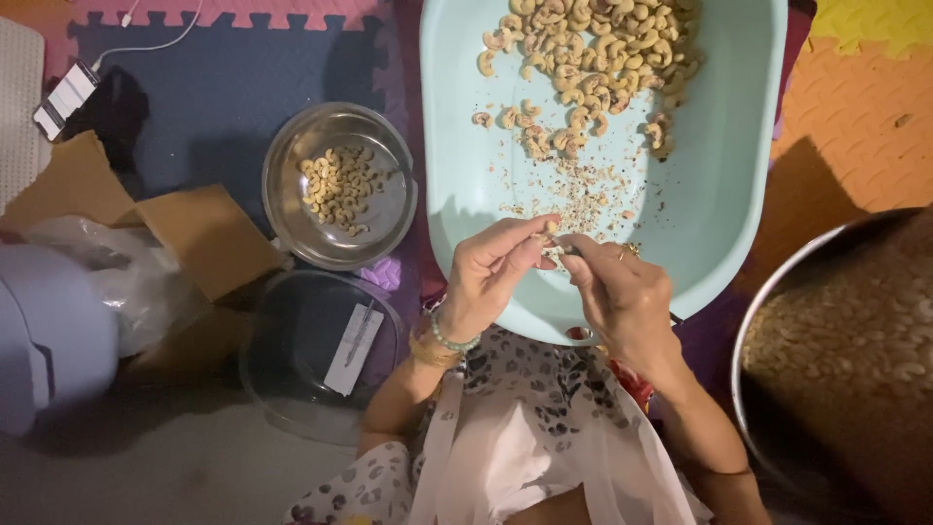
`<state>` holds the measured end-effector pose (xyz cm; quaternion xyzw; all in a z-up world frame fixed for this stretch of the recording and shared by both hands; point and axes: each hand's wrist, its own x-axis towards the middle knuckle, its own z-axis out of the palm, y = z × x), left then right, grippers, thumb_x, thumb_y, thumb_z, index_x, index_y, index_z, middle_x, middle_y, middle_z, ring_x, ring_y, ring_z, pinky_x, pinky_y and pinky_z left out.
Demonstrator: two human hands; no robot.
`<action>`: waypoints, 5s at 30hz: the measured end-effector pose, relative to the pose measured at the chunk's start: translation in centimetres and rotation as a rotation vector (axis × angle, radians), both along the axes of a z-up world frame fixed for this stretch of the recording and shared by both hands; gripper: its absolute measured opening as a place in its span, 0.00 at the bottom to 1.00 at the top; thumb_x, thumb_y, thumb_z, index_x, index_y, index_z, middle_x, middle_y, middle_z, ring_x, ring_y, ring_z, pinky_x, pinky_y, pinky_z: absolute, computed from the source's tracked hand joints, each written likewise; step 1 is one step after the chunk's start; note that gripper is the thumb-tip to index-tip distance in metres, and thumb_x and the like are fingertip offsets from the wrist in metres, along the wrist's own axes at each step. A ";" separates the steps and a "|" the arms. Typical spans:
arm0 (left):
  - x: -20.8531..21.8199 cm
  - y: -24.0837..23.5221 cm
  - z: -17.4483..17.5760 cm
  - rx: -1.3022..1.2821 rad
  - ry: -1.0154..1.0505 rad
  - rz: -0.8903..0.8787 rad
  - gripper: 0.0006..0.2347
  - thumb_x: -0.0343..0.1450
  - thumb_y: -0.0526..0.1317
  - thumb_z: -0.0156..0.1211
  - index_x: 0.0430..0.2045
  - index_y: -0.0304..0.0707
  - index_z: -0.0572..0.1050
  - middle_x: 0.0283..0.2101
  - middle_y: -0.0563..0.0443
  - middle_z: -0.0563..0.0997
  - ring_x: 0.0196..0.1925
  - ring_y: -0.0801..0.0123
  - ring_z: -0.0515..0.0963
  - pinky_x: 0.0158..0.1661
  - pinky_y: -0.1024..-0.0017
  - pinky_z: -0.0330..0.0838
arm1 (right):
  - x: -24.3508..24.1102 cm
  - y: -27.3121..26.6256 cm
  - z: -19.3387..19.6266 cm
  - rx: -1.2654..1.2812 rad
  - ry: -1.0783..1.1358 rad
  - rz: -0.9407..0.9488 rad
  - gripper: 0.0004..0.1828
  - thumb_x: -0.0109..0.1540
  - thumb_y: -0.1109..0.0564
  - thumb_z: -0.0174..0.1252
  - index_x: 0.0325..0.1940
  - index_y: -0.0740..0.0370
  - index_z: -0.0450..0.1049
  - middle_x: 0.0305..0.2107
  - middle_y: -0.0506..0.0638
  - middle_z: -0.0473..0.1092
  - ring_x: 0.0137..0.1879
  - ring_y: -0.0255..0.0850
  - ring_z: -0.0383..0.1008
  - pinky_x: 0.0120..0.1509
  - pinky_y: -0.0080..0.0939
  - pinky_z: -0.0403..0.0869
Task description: The person sits on the floor and peels the skin off cashew nuts using a small knife. They hold the cashew in one hand and scrape the skin with the knife in the other, placing the peeled nuts into a metal bowl.
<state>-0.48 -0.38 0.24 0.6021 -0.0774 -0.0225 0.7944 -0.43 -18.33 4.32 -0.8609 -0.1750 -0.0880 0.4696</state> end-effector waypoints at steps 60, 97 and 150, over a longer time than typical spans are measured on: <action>1.3 2.0 -1.3 -0.079 -0.118 0.141 0.12 0.70 0.28 0.67 0.48 0.24 0.79 0.41 0.40 0.84 0.47 0.63 0.84 0.43 0.66 0.84 | 0.7 1.0 -1.5 0.163 0.270 0.123 0.11 0.67 0.57 0.57 0.48 0.58 0.84 0.13 0.49 0.74 0.19 0.34 0.64 0.27 0.36 0.67; 1.0 2.4 -0.2 0.128 -0.264 0.054 0.14 0.66 0.27 0.71 0.47 0.30 0.81 0.43 0.37 0.84 0.45 0.57 0.86 0.44 0.67 0.85 | 1.1 1.1 -1.8 0.557 0.594 0.101 0.12 0.67 0.58 0.61 0.35 0.71 0.78 0.19 0.52 0.71 0.20 0.28 0.57 0.22 0.29 0.61; 0.5 2.9 1.5 0.118 -0.150 0.088 0.11 0.69 0.27 0.68 0.45 0.25 0.80 0.45 0.36 0.85 0.45 0.62 0.84 0.41 0.69 0.84 | -0.5 0.6 -1.3 -0.048 -0.035 0.041 0.09 0.68 0.57 0.59 0.47 0.62 0.82 0.21 0.52 0.71 0.25 0.45 0.74 0.28 0.39 0.74</action>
